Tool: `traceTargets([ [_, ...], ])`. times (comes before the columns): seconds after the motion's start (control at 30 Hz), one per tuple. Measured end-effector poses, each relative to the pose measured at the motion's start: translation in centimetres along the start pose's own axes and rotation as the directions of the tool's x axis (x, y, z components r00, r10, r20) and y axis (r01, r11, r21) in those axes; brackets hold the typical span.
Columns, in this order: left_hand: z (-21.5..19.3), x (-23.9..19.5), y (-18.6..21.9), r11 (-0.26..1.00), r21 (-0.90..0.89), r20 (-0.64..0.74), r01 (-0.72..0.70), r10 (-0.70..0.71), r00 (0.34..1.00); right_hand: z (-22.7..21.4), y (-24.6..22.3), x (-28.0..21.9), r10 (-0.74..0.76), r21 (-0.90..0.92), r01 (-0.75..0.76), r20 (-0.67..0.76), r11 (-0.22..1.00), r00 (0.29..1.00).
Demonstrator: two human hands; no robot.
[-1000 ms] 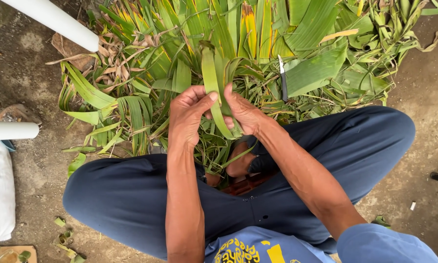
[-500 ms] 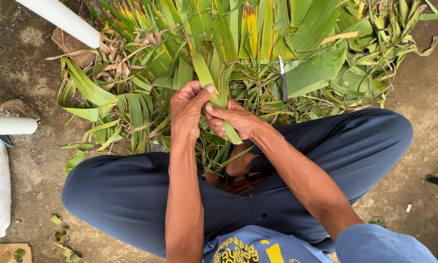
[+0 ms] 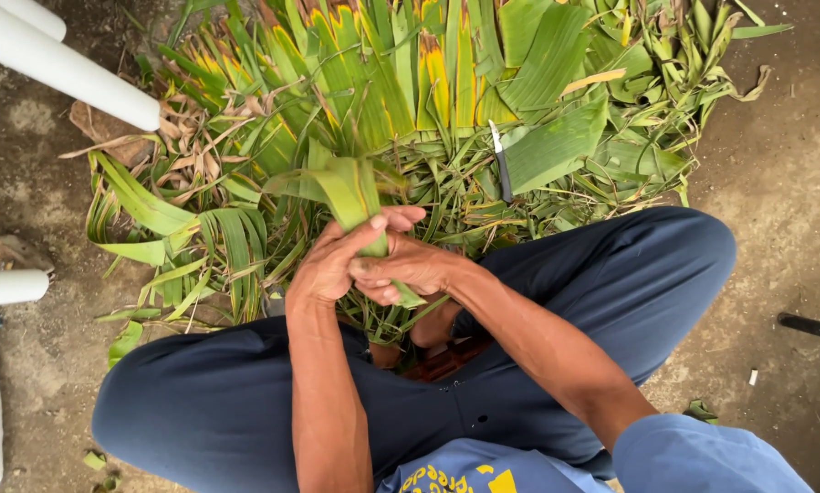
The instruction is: The person sits on the ground and uses a knife to trim and cut long green leaves into smaller strips. The trimmed pieces are placed into a black tray on a nearby white table, while the remaining leaf material is set aside.
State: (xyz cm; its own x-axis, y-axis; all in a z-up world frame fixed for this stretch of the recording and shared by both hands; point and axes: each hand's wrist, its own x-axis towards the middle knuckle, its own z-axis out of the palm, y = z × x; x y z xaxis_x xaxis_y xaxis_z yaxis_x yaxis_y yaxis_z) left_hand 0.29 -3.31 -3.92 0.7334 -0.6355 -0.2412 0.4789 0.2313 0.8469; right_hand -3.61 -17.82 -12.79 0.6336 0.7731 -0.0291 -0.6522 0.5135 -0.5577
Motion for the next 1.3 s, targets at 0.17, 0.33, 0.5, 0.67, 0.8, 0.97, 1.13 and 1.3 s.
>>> traceTargets([
  [0.17,5.4,0.6,3.8,0.983,-0.182,-0.344,-0.004,-0.06,0.937,-0.3,-2.3,-1.5,-0.019,-0.122,0.015,-0.034,0.992,0.999],
  [0.33,-4.6,2.9,1.4,0.458,-0.848,0.022,-0.266,0.532,0.846,-2.8,-8.3,-8.2,-0.043,-0.416,0.048,0.023,0.908,0.999],
  [0.5,-4.5,1.5,9.3,0.914,-0.177,-0.006,-0.366,0.371,0.929,-28.4,-1.8,-13.9,-0.396,-0.237,-0.832,-0.918,0.502,0.023],
  [0.67,-2.4,4.8,15.4,0.964,0.103,0.066,-0.245,0.24,0.969,-29.6,1.6,-13.0,-0.484,-0.298,-0.847,-0.873,0.44,0.056],
  [0.8,-3.9,7.4,12.8,0.998,-0.052,-0.548,0.031,-0.055,0.834,-28.3,1.5,-13.3,-0.487,-0.382,-0.864,-0.852,0.328,0.192],
  [0.97,-9.6,8.0,5.6,0.864,-0.462,-0.5,-0.2,-0.067,0.864,-29.0,2.2,-15.9,-0.568,-0.378,-0.925,-0.751,-0.048,0.337],
  [1.13,-6.1,10.0,6.9,0.785,-0.554,-0.466,-0.276,-0.017,0.885,-10.1,-6.8,-11.5,-0.631,-0.637,-0.656,-0.714,0.405,0.304],
  [1.3,-1.8,8.8,7.5,0.812,-0.552,-0.423,-0.191,-0.075,0.903,1.0,-9.5,-5.2,-0.479,-0.535,-0.023,-0.774,0.845,0.414],
])
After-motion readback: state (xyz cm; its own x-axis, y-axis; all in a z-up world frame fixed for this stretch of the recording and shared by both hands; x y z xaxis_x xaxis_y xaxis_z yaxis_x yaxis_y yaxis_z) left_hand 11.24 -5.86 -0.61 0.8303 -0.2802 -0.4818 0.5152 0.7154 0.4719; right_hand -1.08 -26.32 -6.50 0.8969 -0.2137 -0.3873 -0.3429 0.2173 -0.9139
